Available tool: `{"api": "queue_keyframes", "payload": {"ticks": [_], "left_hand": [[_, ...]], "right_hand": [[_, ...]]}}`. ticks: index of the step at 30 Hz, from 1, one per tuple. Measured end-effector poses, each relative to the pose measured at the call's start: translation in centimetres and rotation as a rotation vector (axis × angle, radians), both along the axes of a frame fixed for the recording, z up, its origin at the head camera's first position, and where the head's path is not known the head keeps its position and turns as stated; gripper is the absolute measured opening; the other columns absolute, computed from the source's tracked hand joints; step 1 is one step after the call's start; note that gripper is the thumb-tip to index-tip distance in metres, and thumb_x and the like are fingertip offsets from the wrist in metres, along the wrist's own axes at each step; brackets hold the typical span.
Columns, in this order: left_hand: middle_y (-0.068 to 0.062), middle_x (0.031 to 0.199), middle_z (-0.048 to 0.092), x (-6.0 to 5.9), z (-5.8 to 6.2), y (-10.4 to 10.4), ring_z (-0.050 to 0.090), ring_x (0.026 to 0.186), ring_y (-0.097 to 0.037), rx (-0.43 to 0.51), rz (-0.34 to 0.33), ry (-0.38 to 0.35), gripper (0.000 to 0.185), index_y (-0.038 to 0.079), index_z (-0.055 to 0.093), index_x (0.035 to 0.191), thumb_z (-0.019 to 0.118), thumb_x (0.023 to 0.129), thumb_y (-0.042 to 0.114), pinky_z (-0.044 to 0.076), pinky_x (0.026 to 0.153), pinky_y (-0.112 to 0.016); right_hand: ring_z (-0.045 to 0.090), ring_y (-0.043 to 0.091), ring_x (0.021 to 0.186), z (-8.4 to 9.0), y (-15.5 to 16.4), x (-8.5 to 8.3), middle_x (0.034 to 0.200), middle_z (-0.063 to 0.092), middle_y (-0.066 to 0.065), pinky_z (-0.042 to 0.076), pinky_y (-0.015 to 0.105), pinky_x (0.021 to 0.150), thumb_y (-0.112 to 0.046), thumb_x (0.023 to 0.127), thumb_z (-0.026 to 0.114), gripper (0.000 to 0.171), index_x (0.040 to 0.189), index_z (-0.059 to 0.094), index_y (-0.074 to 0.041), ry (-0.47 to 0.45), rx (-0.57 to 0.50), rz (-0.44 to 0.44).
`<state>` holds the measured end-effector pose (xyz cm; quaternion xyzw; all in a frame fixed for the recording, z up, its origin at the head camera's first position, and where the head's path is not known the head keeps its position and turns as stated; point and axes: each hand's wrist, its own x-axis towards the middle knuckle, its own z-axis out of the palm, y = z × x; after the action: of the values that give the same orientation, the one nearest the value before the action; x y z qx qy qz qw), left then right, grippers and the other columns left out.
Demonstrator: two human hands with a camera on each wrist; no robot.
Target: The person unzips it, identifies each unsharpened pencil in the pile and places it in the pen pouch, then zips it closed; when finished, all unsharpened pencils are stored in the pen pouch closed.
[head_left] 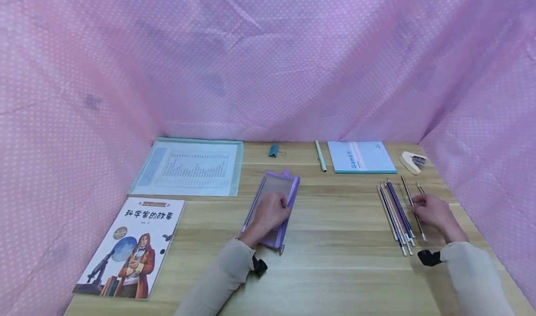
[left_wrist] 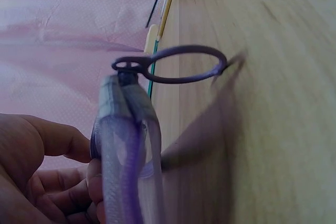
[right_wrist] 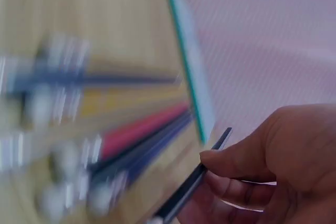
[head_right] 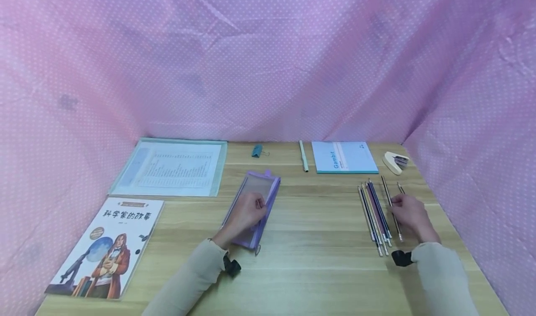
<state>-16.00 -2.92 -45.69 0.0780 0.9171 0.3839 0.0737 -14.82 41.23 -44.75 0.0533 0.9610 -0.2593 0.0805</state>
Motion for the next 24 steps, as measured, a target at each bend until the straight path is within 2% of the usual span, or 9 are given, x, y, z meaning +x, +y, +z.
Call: {"api": "queue_keyframes", "payload": {"ticks": [5, 9, 13, 18, 21, 24], "left_hand": [[-0.001, 0.066, 0.062, -0.1, 0.1, 0.0, 0.056, 0.051, -0.009, -0.016, 0.007, 0.011, 0.013, 0.010, 0.063, 0.072, 0.067, 0.084, 0.006, 0.044, 0.043, -0.017], [-0.001, 0.065, 0.061, -0.1, 0.0, -0.1, 0.055, 0.050, -0.009, -0.013, 0.008, 0.023, 0.014, 0.010, 0.063, 0.071, 0.067, 0.083, 0.005, 0.042, 0.042, -0.016], [-0.001, 0.065, 0.061, -0.1, 0.1, -0.2, 0.055, 0.050, -0.009, 0.004, 0.003, 0.021, 0.014, 0.010, 0.063, 0.071, 0.067, 0.083, 0.005, 0.042, 0.042, -0.016], [-0.001, 0.066, 0.062, -0.1, 0.2, -0.2, 0.055, 0.050, -0.009, 0.002, -0.003, 0.029, 0.013, 0.010, 0.064, 0.072, 0.067, 0.083, 0.005, 0.045, 0.042, -0.017], [-0.001, 0.066, 0.062, -0.2, 0.2, -0.1, 0.055, 0.051, -0.009, -0.009, -0.003, 0.027, 0.012, 0.010, 0.064, 0.072, 0.068, 0.082, 0.005, 0.045, 0.043, -0.017], [0.000, 0.066, 0.062, -0.2, 0.2, -0.1, 0.055, 0.052, -0.009, -0.014, -0.003, 0.021, 0.011, 0.011, 0.065, 0.073, 0.068, 0.083, 0.007, 0.045, 0.044, -0.018]], "right_hand": [[0.065, 0.011, 0.075, 1.1, -4.6, 0.0, 0.108, 0.062, 0.036, 0.061, 0.031, 0.063, -0.007, 0.095, 0.055, 0.045, 0.129, 0.045, 0.022, -0.036, -0.285, 0.011], [0.064, 0.010, 0.077, 0.9, -9.0, -0.2, 0.107, 0.064, 0.031, 0.061, 0.034, 0.064, -0.006, 0.097, 0.054, 0.045, 0.133, 0.044, 0.020, -0.088, -0.438, 0.086], [0.065, 0.014, 0.082, 0.3, -13.5, -0.1, 0.110, 0.066, 0.028, 0.060, 0.034, 0.065, -0.009, 0.098, 0.055, 0.043, 0.132, 0.048, 0.016, -0.174, -0.544, 0.159], [0.062, 0.013, 0.073, -0.9, -18.4, -0.2, 0.101, 0.067, 0.015, 0.058, 0.030, 0.063, -0.012, 0.097, 0.057, 0.042, 0.132, 0.052, 0.011, -0.291, -0.665, 0.213], [0.063, 0.012, 0.070, -1.9, -20.8, -0.4, 0.098, 0.067, 0.010, 0.058, 0.027, 0.061, -0.013, 0.097, 0.058, 0.042, 0.132, 0.053, 0.009, -0.340, -0.721, 0.209], [0.064, 0.011, 0.074, -2.7, -22.8, -0.6, 0.098, 0.067, 0.008, 0.060, 0.026, 0.062, -0.011, 0.097, 0.057, 0.042, 0.133, 0.053, 0.010, -0.350, -0.781, 0.180]]}}
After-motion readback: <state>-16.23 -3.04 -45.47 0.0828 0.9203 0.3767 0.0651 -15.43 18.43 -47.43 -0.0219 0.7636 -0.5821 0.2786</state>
